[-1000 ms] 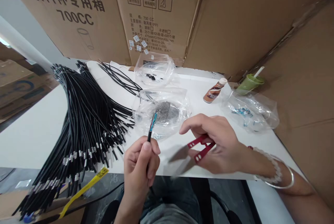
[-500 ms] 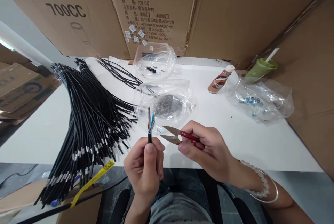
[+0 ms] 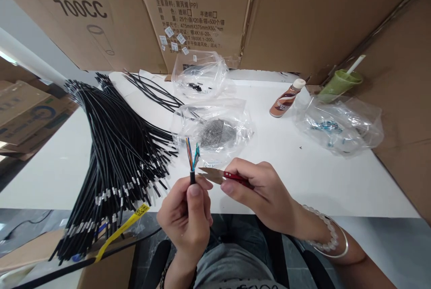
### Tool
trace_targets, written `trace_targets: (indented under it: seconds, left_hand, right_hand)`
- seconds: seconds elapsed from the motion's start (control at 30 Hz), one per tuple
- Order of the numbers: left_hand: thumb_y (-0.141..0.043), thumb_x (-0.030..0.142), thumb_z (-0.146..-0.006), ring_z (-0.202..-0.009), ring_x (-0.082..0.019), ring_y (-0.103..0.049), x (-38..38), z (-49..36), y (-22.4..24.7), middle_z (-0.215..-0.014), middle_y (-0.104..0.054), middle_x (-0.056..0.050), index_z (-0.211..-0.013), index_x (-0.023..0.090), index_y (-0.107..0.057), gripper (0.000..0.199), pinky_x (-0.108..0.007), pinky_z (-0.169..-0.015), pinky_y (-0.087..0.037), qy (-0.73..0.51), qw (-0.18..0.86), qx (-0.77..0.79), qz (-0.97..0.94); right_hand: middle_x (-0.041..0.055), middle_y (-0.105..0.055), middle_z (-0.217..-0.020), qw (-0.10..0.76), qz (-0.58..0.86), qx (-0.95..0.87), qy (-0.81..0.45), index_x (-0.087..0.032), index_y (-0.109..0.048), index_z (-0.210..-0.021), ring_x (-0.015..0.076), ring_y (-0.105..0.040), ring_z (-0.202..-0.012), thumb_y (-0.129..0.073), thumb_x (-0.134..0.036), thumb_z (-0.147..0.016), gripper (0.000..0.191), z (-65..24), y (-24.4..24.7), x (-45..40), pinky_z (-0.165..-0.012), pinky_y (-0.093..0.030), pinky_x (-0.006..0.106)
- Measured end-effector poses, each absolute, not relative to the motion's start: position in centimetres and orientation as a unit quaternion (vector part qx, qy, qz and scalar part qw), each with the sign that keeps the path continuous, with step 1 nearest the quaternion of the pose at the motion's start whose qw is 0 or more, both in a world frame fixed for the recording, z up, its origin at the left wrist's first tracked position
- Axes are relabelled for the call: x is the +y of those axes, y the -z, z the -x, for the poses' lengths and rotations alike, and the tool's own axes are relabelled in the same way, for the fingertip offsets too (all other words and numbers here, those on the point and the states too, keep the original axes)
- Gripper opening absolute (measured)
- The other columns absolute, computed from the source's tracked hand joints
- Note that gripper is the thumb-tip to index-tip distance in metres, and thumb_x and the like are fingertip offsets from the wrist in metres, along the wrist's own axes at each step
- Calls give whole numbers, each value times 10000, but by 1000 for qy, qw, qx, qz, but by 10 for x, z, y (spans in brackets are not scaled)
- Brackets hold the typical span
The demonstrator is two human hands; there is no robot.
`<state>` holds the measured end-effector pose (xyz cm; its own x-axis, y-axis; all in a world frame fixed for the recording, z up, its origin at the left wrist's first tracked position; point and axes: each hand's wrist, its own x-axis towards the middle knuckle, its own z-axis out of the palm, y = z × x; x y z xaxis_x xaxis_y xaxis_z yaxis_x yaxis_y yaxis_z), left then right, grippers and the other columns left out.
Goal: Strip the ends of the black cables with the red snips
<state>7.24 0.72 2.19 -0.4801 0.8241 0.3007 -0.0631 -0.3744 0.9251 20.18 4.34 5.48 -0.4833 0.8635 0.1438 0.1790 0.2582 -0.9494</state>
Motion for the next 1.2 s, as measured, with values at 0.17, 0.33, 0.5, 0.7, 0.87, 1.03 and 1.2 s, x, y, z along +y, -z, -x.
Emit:
trace_targets:
  seconds: [0.17, 0.33, 0.5, 0.7, 0.87, 1.03, 1.2]
  left_hand:
    - [-550, 292, -923, -279, -36, -287, 8, -73, -23, -395, -357, 89, -721, 175, -633, 248, -181, -289, -194, -721, 309, 467, -408]
    - [-545, 306, -926, -282, -40, -291, 8, -74, -22, -397, -358, 89, -716, 180, -630, 259, -195, -290, -187, -715, 311, 473, -409]
    - [-552, 312, -923, -285, -37, -291, 7, -74, -23, -398, -356, 89, -712, 180, -631, 261, -195, -295, -181, -715, 311, 471, -413]
    - [-554, 301, -922, -290, -37, -291, 6, -73, -23, -401, -356, 87, -718, 175, -629, 252, -191, -300, -184, -714, 321, 464, -414]
    - [-553, 314, -923, -291, -40, -300, 4, -73, -24, -395, -358, 81, -701, 172, -629, 274, -187, -296, -184, -713, 328, 461, -413]
    - [-552, 334, -921, -281, -35, -273, 7, -73, -24, -393, -345, 87, -708, 179, -622, 273, -168, -292, -196, -712, 368, 445, -400]
    - [-540, 404, -918, -270, -32, -264, 24, -70, -16, -372, -329, 91, -694, 175, -595, 325, -152, -285, -163, -682, 444, 457, -359]
  right_hand:
    - [-78, -356, -586, 333, 374, -702, -507, -178, -505, -754, 40, -291, -528, -545, -428, -939, 314, -204, -55, 45, -470, -257, 173]
    - [-81, -341, -572, 333, 370, -701, -511, -176, -484, -729, 38, -285, -519, -545, -427, -941, 334, -204, -56, 45, -463, -250, 178]
    - [-80, -355, -577, 337, 360, -701, -514, -176, -496, -733, 38, -300, -528, -546, -394, -946, 309, -204, -56, 46, -480, -262, 179]
    - [-83, -328, -566, 321, 342, -694, -546, -173, -507, -721, 35, -275, -509, -534, -301, -952, 266, -207, -59, 49, -455, -225, 187]
    - [-73, -323, -570, 285, 349, -679, -580, -167, -512, -716, 48, -274, -520, -506, -330, -962, 296, -212, -64, 51, -456, -198, 215]
    - [-65, -336, -582, 285, 352, -677, -580, -170, -518, -720, 59, -297, -541, -505, -368, -960, 311, -212, -64, 57, -478, -202, 231]
    - [-50, -352, -629, 294, 345, -683, -573, -171, -477, -700, 75, -327, -593, -501, -426, -953, 360, -209, -56, 77, -529, -246, 238]
